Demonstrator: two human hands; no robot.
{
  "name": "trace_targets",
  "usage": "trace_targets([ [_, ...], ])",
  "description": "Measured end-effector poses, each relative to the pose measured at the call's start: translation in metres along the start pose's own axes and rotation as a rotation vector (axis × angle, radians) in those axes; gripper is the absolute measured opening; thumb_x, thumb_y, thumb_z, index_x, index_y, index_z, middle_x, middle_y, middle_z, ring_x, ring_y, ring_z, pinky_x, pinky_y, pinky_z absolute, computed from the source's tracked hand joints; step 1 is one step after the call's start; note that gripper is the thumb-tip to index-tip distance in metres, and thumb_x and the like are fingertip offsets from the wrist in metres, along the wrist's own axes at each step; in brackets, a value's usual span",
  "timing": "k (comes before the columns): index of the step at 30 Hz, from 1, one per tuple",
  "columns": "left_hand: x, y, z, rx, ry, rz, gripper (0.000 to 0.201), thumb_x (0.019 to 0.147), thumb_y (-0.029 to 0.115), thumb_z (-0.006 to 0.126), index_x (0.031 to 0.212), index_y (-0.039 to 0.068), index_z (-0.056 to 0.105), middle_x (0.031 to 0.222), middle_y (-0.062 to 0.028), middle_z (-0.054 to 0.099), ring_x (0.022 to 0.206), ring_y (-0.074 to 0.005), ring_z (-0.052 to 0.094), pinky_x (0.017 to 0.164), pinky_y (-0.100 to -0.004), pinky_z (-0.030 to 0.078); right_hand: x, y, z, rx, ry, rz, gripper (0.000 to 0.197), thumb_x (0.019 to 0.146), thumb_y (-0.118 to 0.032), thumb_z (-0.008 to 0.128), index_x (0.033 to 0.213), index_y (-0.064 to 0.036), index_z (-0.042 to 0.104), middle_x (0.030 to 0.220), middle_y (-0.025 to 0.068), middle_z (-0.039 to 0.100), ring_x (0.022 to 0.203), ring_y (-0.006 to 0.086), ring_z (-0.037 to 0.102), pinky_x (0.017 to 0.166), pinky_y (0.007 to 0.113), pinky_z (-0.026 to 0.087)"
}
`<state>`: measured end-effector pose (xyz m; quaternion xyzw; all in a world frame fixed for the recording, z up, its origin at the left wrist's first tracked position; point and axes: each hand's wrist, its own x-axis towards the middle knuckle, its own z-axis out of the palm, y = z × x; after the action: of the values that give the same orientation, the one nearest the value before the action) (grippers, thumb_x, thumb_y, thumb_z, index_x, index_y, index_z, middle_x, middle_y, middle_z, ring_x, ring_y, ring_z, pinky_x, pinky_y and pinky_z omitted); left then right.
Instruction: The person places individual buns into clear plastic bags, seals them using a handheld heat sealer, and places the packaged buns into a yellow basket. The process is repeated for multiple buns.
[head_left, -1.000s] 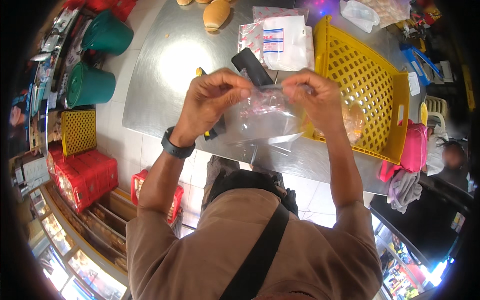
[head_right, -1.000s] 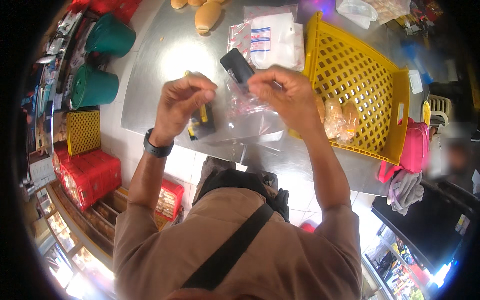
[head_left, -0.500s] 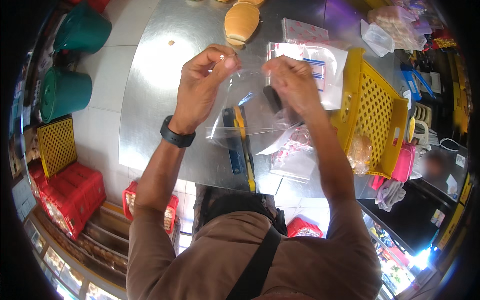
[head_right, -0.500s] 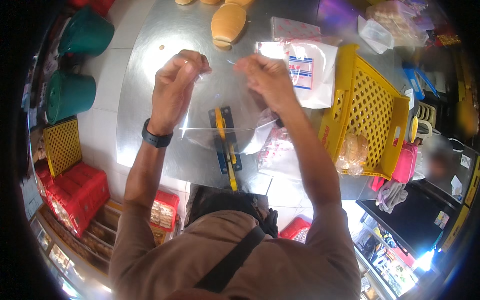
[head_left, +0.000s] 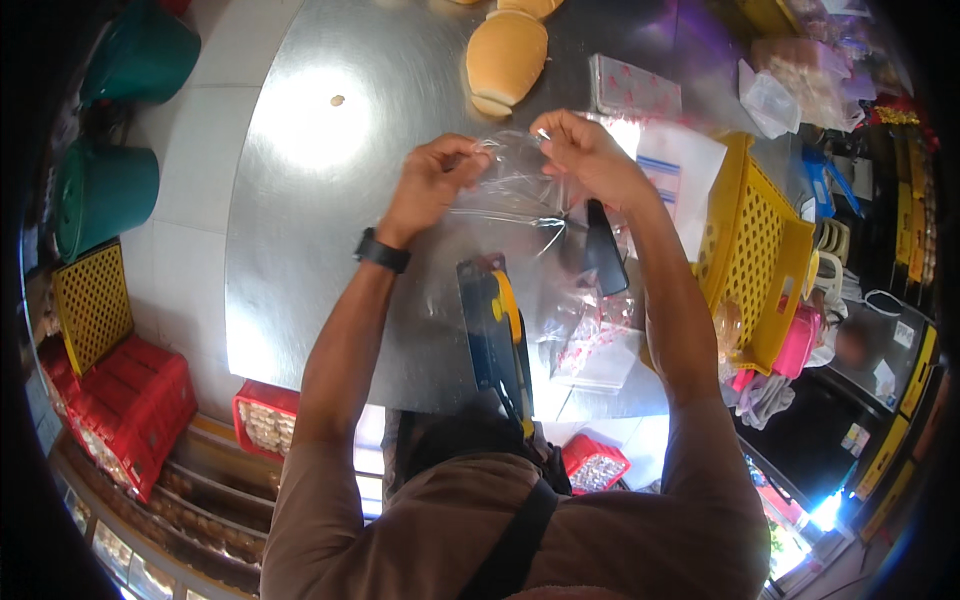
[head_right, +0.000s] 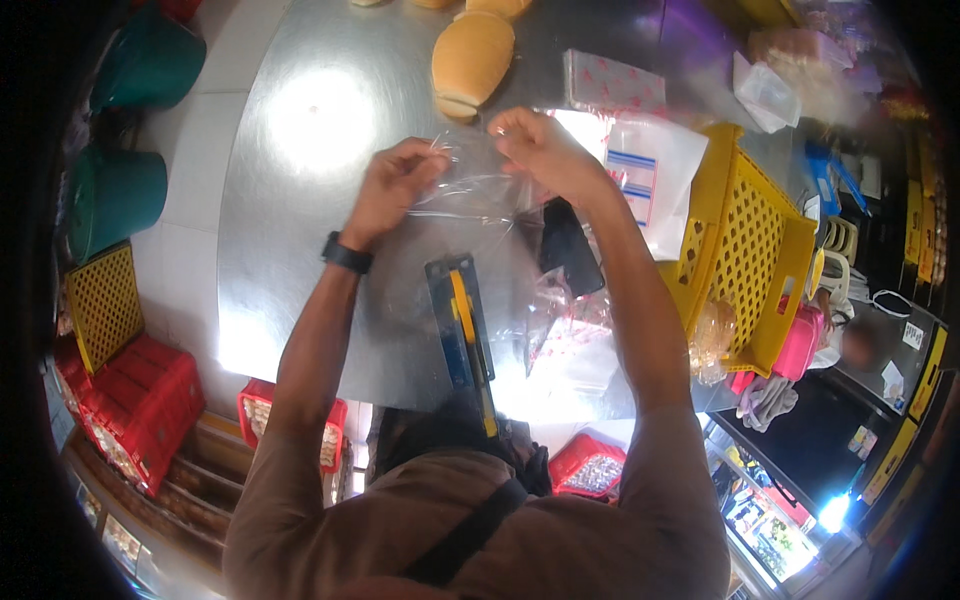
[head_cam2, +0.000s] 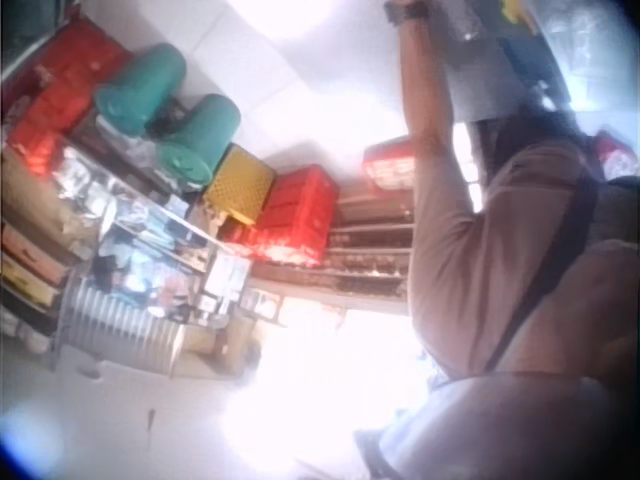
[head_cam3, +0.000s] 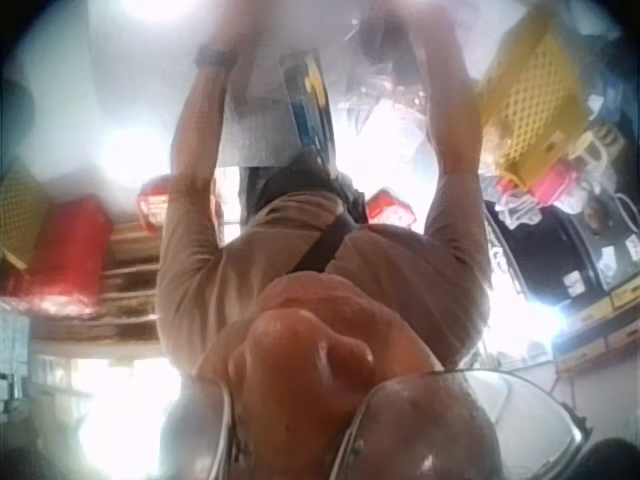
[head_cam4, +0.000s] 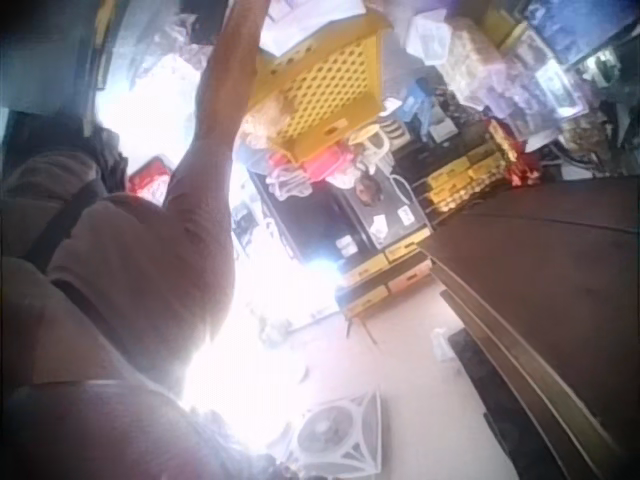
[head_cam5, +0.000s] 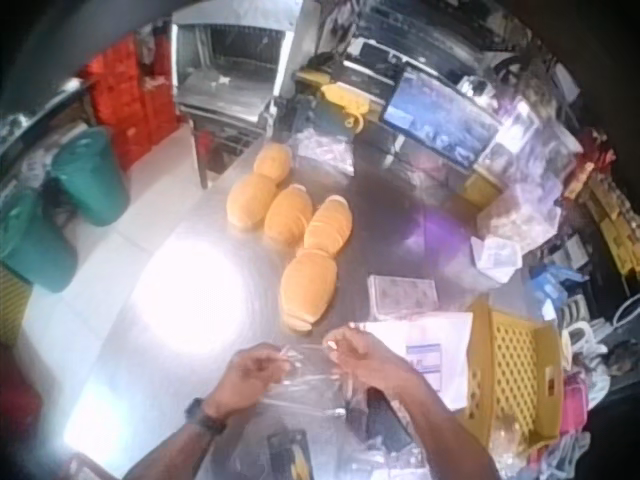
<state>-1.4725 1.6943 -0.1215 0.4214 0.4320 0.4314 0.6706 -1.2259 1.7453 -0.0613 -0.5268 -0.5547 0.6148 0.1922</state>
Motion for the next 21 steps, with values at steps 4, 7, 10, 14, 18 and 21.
trace_targets([
  [4,0.04,-0.028,0.027,0.357,0.298,0.452,0.013,0.088,0.005,0.071,0.099,-0.002,0.069,0.101,-0.014,0.069,0.08,-0.0234,0.068,0.071,-0.0288,0.054,0.027,-0.009,-0.018,-0.415,0.265,0.066,0.014,0.093,-0.014,0.064,0.101,-0.004,0.07,0.086,0.0026,0.067,0.08,0.0099,0.062,0.07,0.029,0.05],
  [7,0.055,-0.019,0.042,0.299,0.427,0.415,0.013,0.088,0.005,0.071,0.099,-0.002,0.07,0.099,-0.0135,0.067,0.082,-0.0234,0.067,0.073,-0.0299,0.055,0.07,-0.019,-0.047,-0.462,0.325,-0.09,0.016,0.09,-0.02,0.07,0.094,-0.0048,0.072,0.088,0.0029,0.069,0.08,0.0102,0.062,0.074,0.028,0.051],
  [10,0.061,-0.019,0.045,0.342,0.505,0.384,0.013,0.091,0.008,0.071,0.101,-0.001,0.068,0.102,-0.0115,0.064,0.09,-0.0187,0.067,0.08,-0.0286,0.057,0.112,-0.042,-0.059,-0.522,0.236,-0.347,0.016,0.089,-0.021,0.073,0.093,-0.0056,0.071,0.109,0.005,0.067,0.091,0.0095,0.06,0.083,0.028,0.049],
  [14,0.063,-0.022,0.049,0.352,0.564,0.462,0.013,0.09,0.007,0.071,0.101,0.0,0.068,0.105,-0.0123,0.061,0.092,-0.0202,0.066,0.079,-0.0278,0.056,0.151,-0.053,-0.06,-0.465,0.025,-0.187,0.018,0.088,-0.021,0.074,0.091,-0.0047,0.067,0.136,0.0076,0.059,0.105,0.0135,0.059,0.094,0.031,0.047],
  [18,0.062,-0.02,0.049,0.361,0.603,0.491,0.012,0.088,0.005,0.071,0.098,0.0,0.066,0.102,-0.0138,0.06,0.088,-0.0239,0.064,0.074,-0.0302,0.055,0.149,-0.033,-0.055,-0.396,0.113,-0.22,0.018,0.089,-0.02,0.073,0.09,-0.0052,0.063,0.134,0.0063,0.06,0.102,0.015,0.06,0.093,0.031,0.048],
  [21,0.042,-0.026,0.039,0.362,0.649,0.464,0.012,0.086,0.004,0.071,0.095,0.0,0.065,0.099,-0.0142,0.059,0.085,-0.0248,0.063,0.072,-0.0316,0.054,0.12,-0.022,-0.033,-0.334,0.17,-0.221,0.018,0.091,-0.019,0.071,0.089,-0.0054,0.06,0.128,0.0058,0.061,0.1,0.0136,0.059,0.09,0.03,0.049],
])
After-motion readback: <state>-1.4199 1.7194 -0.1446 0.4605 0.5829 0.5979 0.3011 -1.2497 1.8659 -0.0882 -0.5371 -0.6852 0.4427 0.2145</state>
